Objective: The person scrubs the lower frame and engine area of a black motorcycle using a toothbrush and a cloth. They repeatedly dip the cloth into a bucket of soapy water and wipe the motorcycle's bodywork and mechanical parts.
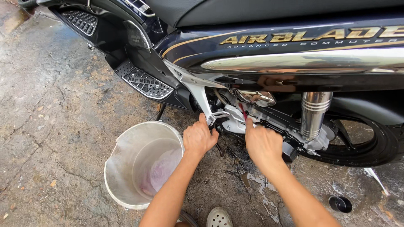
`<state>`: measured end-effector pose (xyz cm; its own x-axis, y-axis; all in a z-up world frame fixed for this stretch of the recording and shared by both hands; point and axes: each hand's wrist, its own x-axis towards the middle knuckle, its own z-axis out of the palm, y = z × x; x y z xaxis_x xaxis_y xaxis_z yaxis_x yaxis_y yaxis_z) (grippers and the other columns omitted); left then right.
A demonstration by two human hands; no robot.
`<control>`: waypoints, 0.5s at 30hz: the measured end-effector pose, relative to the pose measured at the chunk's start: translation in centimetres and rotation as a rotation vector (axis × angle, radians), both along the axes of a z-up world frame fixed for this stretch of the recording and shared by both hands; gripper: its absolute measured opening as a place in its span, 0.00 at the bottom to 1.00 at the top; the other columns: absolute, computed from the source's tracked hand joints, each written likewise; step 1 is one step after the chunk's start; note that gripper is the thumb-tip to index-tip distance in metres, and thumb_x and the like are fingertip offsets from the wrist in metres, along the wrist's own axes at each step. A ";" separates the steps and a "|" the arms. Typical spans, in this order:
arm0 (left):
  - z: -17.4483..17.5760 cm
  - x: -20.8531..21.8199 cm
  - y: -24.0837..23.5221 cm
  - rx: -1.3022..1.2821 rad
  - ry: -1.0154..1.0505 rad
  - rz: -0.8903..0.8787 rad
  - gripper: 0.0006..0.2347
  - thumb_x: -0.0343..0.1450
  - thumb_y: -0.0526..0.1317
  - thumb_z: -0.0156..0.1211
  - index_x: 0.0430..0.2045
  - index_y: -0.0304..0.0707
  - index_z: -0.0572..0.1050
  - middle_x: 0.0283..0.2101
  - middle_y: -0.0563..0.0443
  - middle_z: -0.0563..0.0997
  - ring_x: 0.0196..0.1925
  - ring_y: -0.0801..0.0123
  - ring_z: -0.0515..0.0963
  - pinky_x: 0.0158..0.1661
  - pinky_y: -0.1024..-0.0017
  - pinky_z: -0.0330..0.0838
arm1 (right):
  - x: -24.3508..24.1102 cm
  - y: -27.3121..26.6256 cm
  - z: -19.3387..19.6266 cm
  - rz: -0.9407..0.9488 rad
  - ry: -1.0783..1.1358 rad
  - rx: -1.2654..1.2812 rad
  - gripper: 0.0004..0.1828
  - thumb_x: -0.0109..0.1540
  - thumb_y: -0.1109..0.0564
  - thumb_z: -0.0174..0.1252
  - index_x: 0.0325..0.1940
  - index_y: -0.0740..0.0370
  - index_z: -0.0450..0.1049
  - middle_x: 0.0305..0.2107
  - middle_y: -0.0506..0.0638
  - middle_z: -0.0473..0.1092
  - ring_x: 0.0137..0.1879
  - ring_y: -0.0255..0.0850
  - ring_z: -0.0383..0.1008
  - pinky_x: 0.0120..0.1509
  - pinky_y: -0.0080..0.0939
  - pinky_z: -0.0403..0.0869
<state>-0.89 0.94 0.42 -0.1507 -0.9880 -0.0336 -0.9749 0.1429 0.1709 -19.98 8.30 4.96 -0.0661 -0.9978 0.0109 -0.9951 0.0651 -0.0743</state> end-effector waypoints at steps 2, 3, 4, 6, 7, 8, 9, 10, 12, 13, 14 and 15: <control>0.0 0.2 0.1 0.015 0.004 0.000 0.32 0.65 0.51 0.55 0.62 0.28 0.64 0.37 0.36 0.83 0.39 0.42 0.86 0.40 0.51 0.81 | -0.5 -1.7 -0.9 0.008 -0.011 -0.018 0.21 0.66 0.56 0.49 0.62 0.58 0.75 0.26 0.58 0.76 0.34 0.56 0.81 0.37 0.62 0.78; 0.0 0.2 0.0 0.024 0.011 0.001 0.32 0.66 0.51 0.55 0.62 0.28 0.63 0.38 0.36 0.83 0.40 0.42 0.86 0.41 0.51 0.81 | -0.8 -2.6 -1.3 0.017 -0.019 -0.041 0.20 0.65 0.58 0.49 0.60 0.59 0.76 0.26 0.57 0.76 0.33 0.56 0.81 0.37 0.60 0.78; 0.1 0.1 0.2 0.030 0.015 -0.005 0.32 0.66 0.51 0.55 0.62 0.28 0.63 0.38 0.36 0.83 0.40 0.42 0.86 0.41 0.51 0.81 | -0.6 -1.6 -1.3 0.010 -0.015 -0.036 0.20 0.65 0.58 0.49 0.60 0.59 0.76 0.26 0.57 0.76 0.33 0.56 0.81 0.37 0.60 0.78; 0.5 0.1 0.0 0.032 0.025 -0.009 0.32 0.66 0.50 0.55 0.63 0.27 0.63 0.37 0.35 0.83 0.39 0.42 0.86 0.40 0.52 0.81 | 0.1 -0.1 -0.9 0.080 0.158 -0.112 0.19 0.64 0.58 0.51 0.58 0.59 0.76 0.20 0.51 0.74 0.28 0.46 0.79 0.30 0.50 0.78; 0.4 0.0 -0.7 0.026 0.031 -0.010 0.32 0.66 0.50 0.55 0.63 0.27 0.63 0.37 0.35 0.83 0.39 0.42 0.86 0.40 0.52 0.81 | -0.3 -1.2 -1.1 0.080 0.165 -0.118 0.19 0.64 0.58 0.51 0.58 0.59 0.76 0.20 0.51 0.74 0.28 0.46 0.79 0.30 0.50 0.78; 0.0 0.2 -0.6 0.027 0.040 -0.002 0.32 0.66 0.51 0.55 0.63 0.28 0.64 0.36 0.35 0.83 0.38 0.42 0.85 0.40 0.51 0.81 | -0.5 -1.8 -1.6 0.109 0.166 -0.138 0.17 0.64 0.60 0.51 0.56 0.62 0.76 0.20 0.54 0.74 0.27 0.47 0.79 0.29 0.49 0.77; -0.4 0.3 -0.4 0.027 0.049 0.006 0.32 0.66 0.51 0.56 0.63 0.29 0.64 0.36 0.36 0.83 0.38 0.42 0.85 0.39 0.50 0.81 | -0.7 -2.3 -2.2 0.137 0.167 -0.158 0.16 0.63 0.62 0.52 0.53 0.65 0.76 0.20 0.56 0.74 0.26 0.48 0.79 0.28 0.48 0.77; -0.1 0.2 -0.1 0.024 0.049 0.009 0.32 0.66 0.51 0.56 0.63 0.29 0.64 0.36 0.36 0.83 0.38 0.42 0.85 0.39 0.50 0.81 | -0.9 -3.0 -3.1 0.140 0.166 -0.162 0.16 0.63 0.62 0.52 0.53 0.65 0.76 0.20 0.56 0.74 0.26 0.48 0.79 0.28 0.48 0.77; 0.6 0.0 0.4 0.036 0.021 0.012 0.33 0.65 0.52 0.55 0.63 0.29 0.62 0.38 0.36 0.83 0.41 0.41 0.85 0.43 0.50 0.81 | -1.2 -4.3 -4.8 0.143 0.172 -0.149 0.17 0.62 0.64 0.52 0.55 0.69 0.74 0.24 0.58 0.77 0.27 0.48 0.79 0.30 0.50 0.77; 0.9 0.1 0.4 0.034 0.019 0.015 0.33 0.65 0.52 0.55 0.63 0.29 0.62 0.38 0.36 0.83 0.41 0.41 0.85 0.43 0.50 0.81 | -0.8 -3.4 -3.9 0.146 0.169 -0.151 0.17 0.62 0.64 0.52 0.55 0.69 0.74 0.24 0.58 0.77 0.27 0.48 0.79 0.30 0.50 0.77; 1.1 0.1 0.3 0.034 0.026 0.003 0.32 0.66 0.51 0.55 0.63 0.28 0.63 0.37 0.36 0.83 0.39 0.43 0.86 0.41 0.51 0.81 | -0.7 -2.7 -3.1 0.171 0.225 -0.139 0.17 0.62 0.63 0.53 0.55 0.68 0.75 0.23 0.56 0.77 0.26 0.46 0.79 0.29 0.49 0.77; 1.3 0.0 0.3 0.035 0.033 -0.008 0.32 0.66 0.50 0.55 0.62 0.27 0.64 0.35 0.36 0.83 0.38 0.44 0.86 0.39 0.53 0.82 | -0.5 -1.9 -2.2 0.196 0.280 -0.128 0.17 0.61 0.62 0.54 0.54 0.66 0.75 0.23 0.53 0.77 0.26 0.44 0.79 0.28 0.48 0.77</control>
